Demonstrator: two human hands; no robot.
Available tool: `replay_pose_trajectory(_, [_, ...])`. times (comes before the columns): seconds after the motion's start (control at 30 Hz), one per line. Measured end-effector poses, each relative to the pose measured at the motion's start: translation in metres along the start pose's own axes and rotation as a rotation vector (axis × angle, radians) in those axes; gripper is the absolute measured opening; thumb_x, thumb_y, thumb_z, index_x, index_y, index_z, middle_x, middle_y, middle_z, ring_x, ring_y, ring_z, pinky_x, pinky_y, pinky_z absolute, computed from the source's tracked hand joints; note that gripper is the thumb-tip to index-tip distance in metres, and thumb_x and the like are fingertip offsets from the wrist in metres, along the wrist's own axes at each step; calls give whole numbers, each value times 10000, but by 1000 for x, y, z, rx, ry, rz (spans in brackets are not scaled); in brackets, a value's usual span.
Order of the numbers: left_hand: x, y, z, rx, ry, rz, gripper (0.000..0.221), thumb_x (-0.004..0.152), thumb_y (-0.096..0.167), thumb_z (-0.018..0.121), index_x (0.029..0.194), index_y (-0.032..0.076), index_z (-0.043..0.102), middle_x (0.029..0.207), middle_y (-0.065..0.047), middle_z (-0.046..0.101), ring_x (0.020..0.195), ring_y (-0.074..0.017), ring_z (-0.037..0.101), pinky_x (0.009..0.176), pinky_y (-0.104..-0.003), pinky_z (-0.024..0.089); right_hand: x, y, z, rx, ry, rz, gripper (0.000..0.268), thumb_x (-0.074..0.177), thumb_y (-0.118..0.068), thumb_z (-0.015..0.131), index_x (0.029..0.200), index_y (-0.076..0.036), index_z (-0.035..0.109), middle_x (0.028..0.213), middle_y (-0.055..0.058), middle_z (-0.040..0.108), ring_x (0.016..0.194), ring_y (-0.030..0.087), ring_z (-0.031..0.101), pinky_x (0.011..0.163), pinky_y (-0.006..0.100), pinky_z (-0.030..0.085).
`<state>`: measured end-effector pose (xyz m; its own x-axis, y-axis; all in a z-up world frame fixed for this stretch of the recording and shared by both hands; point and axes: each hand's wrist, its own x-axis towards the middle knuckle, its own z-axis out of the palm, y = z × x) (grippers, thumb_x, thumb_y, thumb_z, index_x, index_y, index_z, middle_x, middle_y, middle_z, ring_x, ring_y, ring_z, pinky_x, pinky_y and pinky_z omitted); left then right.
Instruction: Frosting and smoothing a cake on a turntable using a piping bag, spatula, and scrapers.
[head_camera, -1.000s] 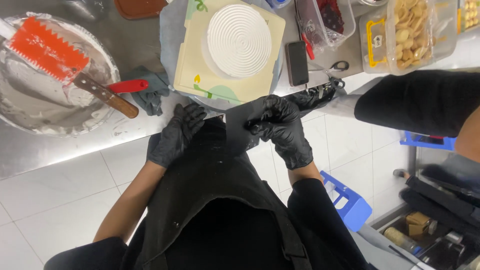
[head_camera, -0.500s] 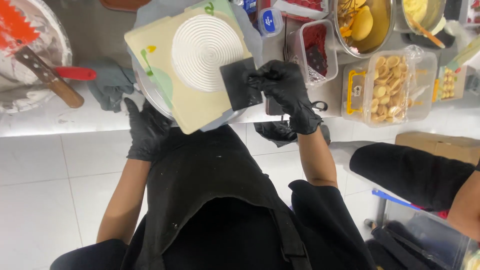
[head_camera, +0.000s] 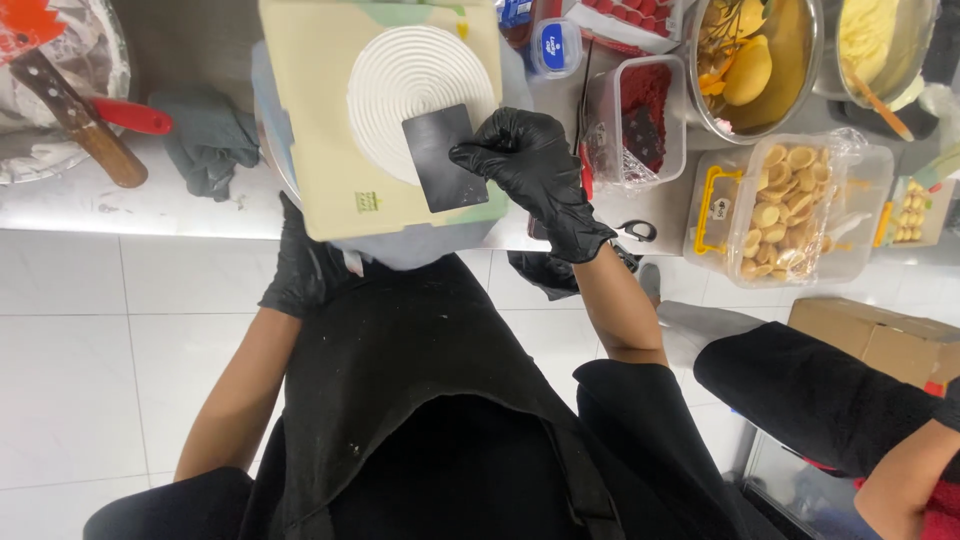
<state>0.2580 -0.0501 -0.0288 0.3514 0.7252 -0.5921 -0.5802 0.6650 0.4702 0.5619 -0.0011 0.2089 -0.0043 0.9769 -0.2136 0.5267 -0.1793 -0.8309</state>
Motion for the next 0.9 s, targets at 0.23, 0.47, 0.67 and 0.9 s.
replay_pose_trajectory(0.23, [11,70,-9,-200,66,84,1084,871,806,424,1529,-56,455,1485,-174,547,1360,-295,561,1145,-413,508,-11,7,9,15,47,39,211,868,-182,883,813,-56,723,742,27,726,659,67,644,614,239,549])
replay_pose_trajectory(0.47, [19,41,-23,-31,13,-56,967,933,756,428,1582,48,314,1556,-119,440,1409,-257,472,1179,-373,444,-17,-6,18,-19,176,-107,185,885,-155,871,812,-58,732,729,26,745,643,70,695,580,236,569])
replay_pose_trajectory(0.67, [4,95,24,-346,57,-36,855,971,619,367,1564,3,370,1519,-196,512,1356,-327,582,1114,-455,522,-16,-10,21,-26,190,-97,196,902,-149,863,797,-62,722,725,26,746,640,67,710,567,237,576])
replay_pose_trajectory(0.9, [10,83,-5,-525,-41,-206,1026,947,749,507,1622,-12,370,1576,-177,519,1410,-325,580,1201,-504,483,-14,-11,22,18,221,-73,185,905,-132,857,804,-50,725,726,44,757,649,75,730,591,242,600])
